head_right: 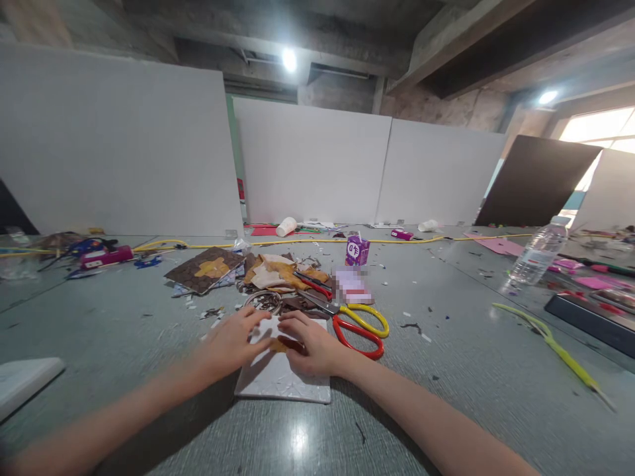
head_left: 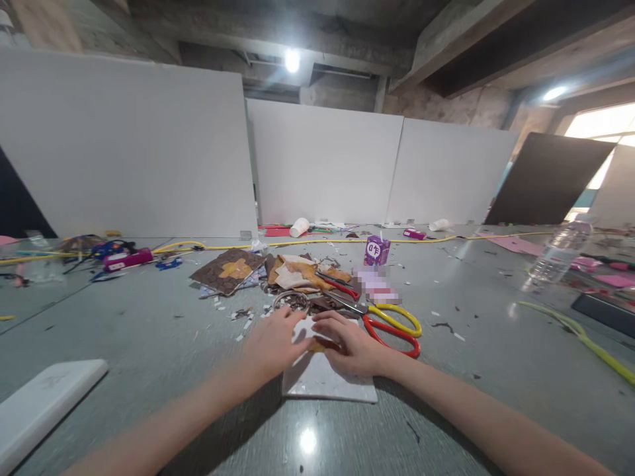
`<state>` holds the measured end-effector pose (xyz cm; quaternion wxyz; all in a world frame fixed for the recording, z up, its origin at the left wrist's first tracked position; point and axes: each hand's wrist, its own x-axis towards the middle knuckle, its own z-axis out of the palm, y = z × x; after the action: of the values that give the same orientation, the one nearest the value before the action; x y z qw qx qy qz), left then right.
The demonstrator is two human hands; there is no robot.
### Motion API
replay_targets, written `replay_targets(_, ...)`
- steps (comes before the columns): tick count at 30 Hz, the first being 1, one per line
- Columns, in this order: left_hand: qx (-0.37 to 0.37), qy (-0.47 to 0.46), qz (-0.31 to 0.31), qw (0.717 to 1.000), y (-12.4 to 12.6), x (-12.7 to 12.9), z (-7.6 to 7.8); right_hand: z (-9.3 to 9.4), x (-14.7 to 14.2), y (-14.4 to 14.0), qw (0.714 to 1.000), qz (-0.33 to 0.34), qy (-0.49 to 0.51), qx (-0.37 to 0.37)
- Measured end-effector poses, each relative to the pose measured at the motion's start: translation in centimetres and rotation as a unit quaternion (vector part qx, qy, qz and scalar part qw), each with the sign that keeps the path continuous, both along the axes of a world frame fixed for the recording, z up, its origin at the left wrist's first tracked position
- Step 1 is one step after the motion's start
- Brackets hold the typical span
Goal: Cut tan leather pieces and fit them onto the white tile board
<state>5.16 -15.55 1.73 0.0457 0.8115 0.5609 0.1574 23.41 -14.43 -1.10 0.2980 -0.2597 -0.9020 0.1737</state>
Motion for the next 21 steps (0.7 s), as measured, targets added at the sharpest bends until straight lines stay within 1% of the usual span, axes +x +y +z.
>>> replay_targets(2, -0.012, -0.007, -0.086, 0.996, -0.3, 0.3, -0.3, 0.3, 0.0, 0.4, 0.999, -0.041, 0.015, 0.016)
replay_targets(3, -0.025, -0.01, -0.117, 0.993, -0.4, 0.4, -0.6, 0.6, 0.2, 0.7, 0.996, -0.079, 0.022, 0.026)
replay_targets(4, -0.037, -0.01, -0.134, 0.99, -0.4, 0.4, -0.9, 1.0, 0.5, 1.0, 0.991, -0.127, 0.023, 0.033)
replay_targets(6, -0.042, -0.012, -0.133, 0.99, -0.5, 0.4, -1.6, 2.0, 1.5, 1.7, 0.97, -0.24, -0.011, 0.035)
replay_targets(7, -0.037, -0.011, -0.125, 0.991, -0.4, 0.4, -1.8, 2.4, 2.1, 2.0, 0.955, -0.288, -0.06, 0.025)
replay_targets(9, -0.019, -0.004, -0.098, 0.995, -0.1, 0.3, -2.3, 3.2, 3.6, 2.4, 0.911, -0.363, -0.195, -0.004)
replay_targets(10, -0.011, 0.002, -0.086, 0.996, 0.1, 0.1, -2.5, 3.4, 4.3, 2.6, 0.889, -0.38, -0.253, -0.029)
replay_targets(12, 0.004, 0.008, -0.071, 0.997, 0.6, -0.2, -2.9, 3.6, 5.3, 2.8, 0.871, -0.387, -0.295, -0.062)
replay_targets(15, 0.025, 0.01, -0.06, 0.998, 1.5, -0.8, -3.3, 3.6, 5.7, 2.9, 0.872, -0.375, -0.303, -0.084)
replay_targets(21, 0.042, 0.028, -0.023, 0.998, 2.3, -1.5, -3.7, 3.7, 4.9, 2.7, 0.871, -0.381, -0.297, -0.087)
